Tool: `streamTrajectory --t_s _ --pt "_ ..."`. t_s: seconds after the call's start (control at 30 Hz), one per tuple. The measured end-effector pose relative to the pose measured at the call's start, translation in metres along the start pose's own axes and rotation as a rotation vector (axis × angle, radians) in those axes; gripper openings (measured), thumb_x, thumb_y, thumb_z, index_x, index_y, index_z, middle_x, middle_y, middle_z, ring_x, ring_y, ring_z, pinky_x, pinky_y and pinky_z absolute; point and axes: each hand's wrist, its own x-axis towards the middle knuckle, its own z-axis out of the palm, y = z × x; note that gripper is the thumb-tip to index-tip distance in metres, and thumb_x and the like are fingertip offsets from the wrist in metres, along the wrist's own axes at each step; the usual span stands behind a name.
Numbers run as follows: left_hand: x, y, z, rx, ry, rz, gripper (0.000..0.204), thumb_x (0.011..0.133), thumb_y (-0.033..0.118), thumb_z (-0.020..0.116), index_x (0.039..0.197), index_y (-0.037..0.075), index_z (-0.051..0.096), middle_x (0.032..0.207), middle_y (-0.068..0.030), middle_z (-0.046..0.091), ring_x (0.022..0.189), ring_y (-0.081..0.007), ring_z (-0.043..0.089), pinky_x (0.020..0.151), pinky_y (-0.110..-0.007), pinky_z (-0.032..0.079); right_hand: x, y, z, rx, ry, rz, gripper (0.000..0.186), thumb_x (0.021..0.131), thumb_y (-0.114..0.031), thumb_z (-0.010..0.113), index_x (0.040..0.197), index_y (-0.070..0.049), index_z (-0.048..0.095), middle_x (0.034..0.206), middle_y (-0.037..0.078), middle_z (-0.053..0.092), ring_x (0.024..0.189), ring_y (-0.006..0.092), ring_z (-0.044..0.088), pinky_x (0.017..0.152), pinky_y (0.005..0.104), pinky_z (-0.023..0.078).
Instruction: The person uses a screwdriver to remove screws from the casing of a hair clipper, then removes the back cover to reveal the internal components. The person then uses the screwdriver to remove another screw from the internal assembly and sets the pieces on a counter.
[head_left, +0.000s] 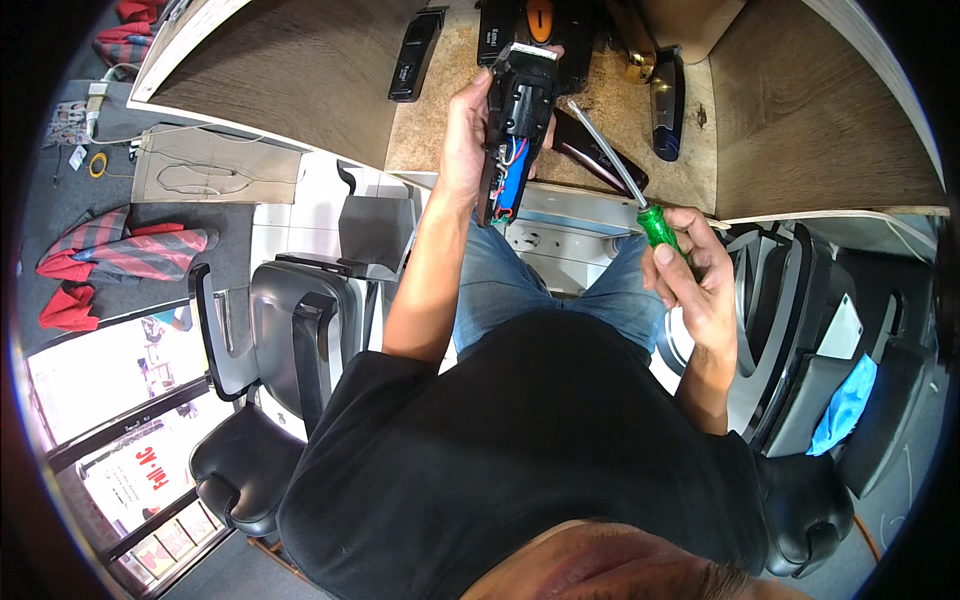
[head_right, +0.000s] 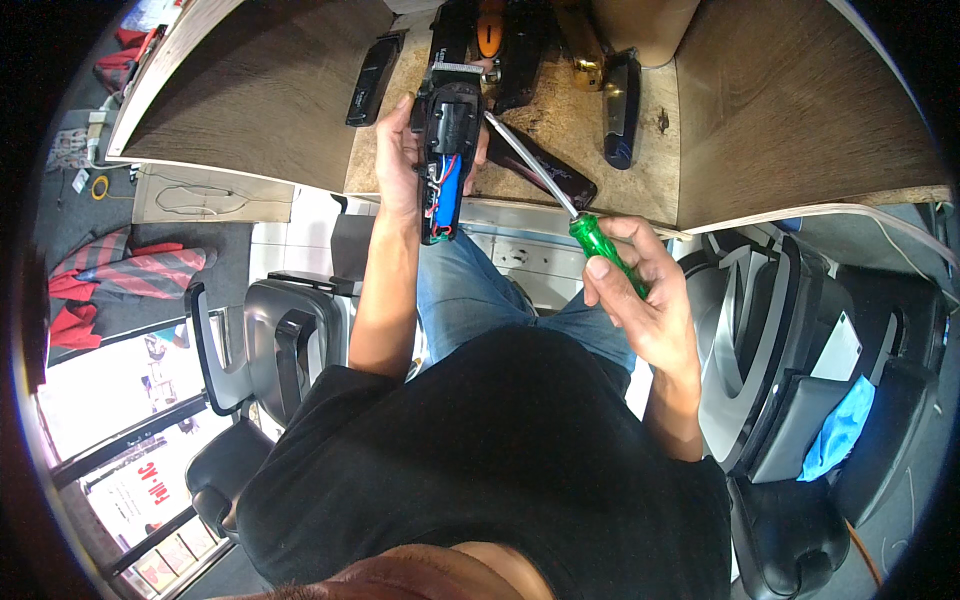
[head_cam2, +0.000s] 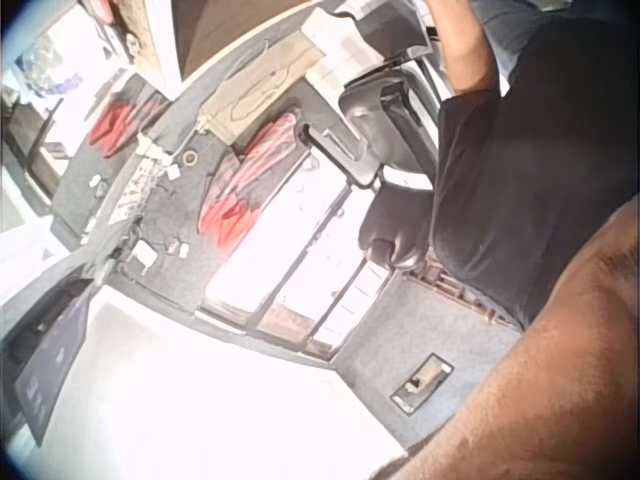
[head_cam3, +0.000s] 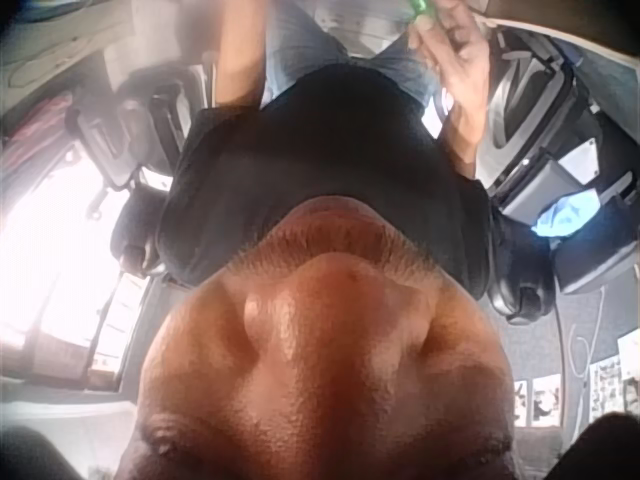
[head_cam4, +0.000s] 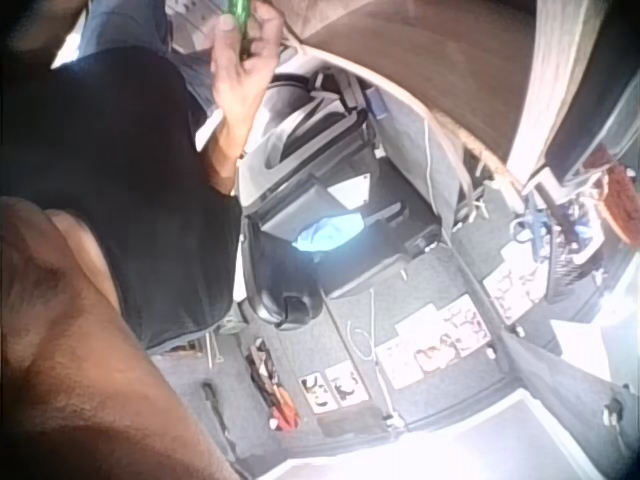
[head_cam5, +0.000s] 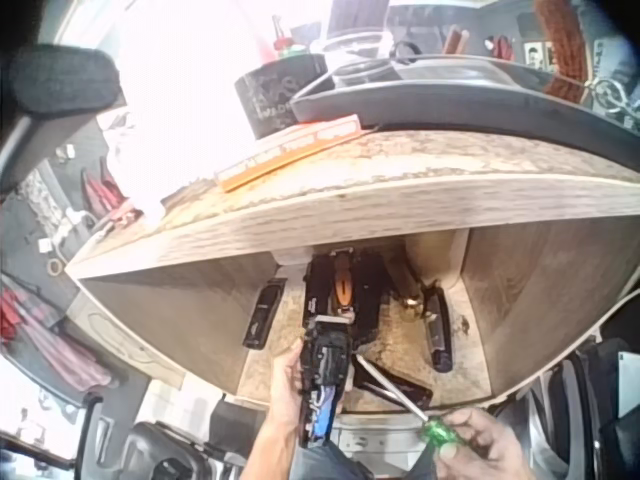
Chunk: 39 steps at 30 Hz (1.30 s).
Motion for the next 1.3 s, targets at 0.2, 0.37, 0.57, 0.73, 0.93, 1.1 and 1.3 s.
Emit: streamTrajectory --t_s 0.2,0.37,0.57,0.73,0.93,1.1,1.3 --pt "-0.0033 0.004 -0.0036 0.163 -0.086 -0.034 0.071 0.107 0.054 0.025 0.154 0.006 0.05 0.077 -0.0048 0.066 0.059 -0.0088 0.058 0.053 -0.023 0.046 0.0009 -0.0023 0.0018 -0.056 0.003 0.004 0.034 0.104 -0.017 0.067 0.131 0.001 0.055 0.079 0.001 0.063 0.063 0.0031 0.05 0.055 0.0194 0.036" --pt "-0.0044 0.0069 0.0025 0.18 -0.065 0.001 0.071 0.106 0.053 0.029 0.153 0.004 0.051 0.079 -0.0034 0.065 0.067 -0.0098 0.061 0.06 -0.024 0.047 0.0012 -0.0022 0.0028 -0.059 0.018 0.009 0.033 0.104 -0.017 0.068 0.13 0.001 0.057 0.079 0.0 0.063 0.066 0.0035 0.052 0.056 0.0199 0.036" --pt "-0.0019 0.0029 -0.0013 0.126 -0.101 0.021 0.071 0.105 0.052 0.032 0.151 0.002 0.052 0.083 -0.0033 0.065 0.071 -0.0115 0.063 0.064 -0.025 0.048 0.0013 -0.0025 0.0036 -0.057 0.023 0.007 0.033 0.104 -0.017 0.068 0.13 0.001 0.057 0.079 0.0 0.063 0.067 0.0042 0.052 0.057 0.0204 0.037" --pt "-0.0046 0.0058 0.0036 0.153 -0.052 -0.005 0.071 0.104 0.052 0.033 0.151 0.002 0.052 0.084 -0.0036 0.065 0.072 -0.0122 0.063 0.067 -0.026 0.05 0.0014 -0.0015 0.0031 -0.057 0.018 0.016 0.032 0.104 -0.016 0.068 0.13 0.001 0.057 0.078 0.0 0.062 0.067 0.004 0.052 0.057 0.0204 0.037" --pt "-0.0047 0.007 0.0048 0.127 -0.078 0.011 0.071 0.104 0.051 0.034 0.151 0.001 0.052 0.087 -0.0039 0.066 0.072 -0.0125 0.063 0.069 -0.026 0.051 0.0008 -0.0017 0.003 -0.076 0.034 0.018 0.032 0.104 -0.016 0.067 0.129 0.001 0.058 0.076 0.0 0.062 0.065 0.0036 0.051 0.056 0.0204 0.036" --pt "-0.0047 0.0073 0.0054 0.129 -0.065 -0.001 0.071 0.103 0.051 0.036 0.15 0.001 0.053 0.086 -0.0031 0.065 0.071 -0.0121 0.063 0.067 -0.026 0.051 0.0016 -0.0025 0.0056 -0.072 0.04 0.002 0.032 0.104 -0.017 0.067 0.129 0.001 0.058 0.075 0.0 0.061 0.064 0.0037 0.051 0.055 0.0204 0.036" --pt "-0.0042 0.0062 0.0048 0.146 -0.065 0.012 0.07 0.103 0.05 0.036 0.148 0.001 0.056 0.084 -0.0031 0.065 0.07 -0.0115 0.062 0.066 -0.026 0.05 0.0017 -0.0021 0.003 -0.062 0.023 0.027 0.031 0.106 -0.02 0.064 0.128 0.001 0.058 0.071 0.0 0.059 0.057 0.0033 0.046 0.052 0.0201 0.033"
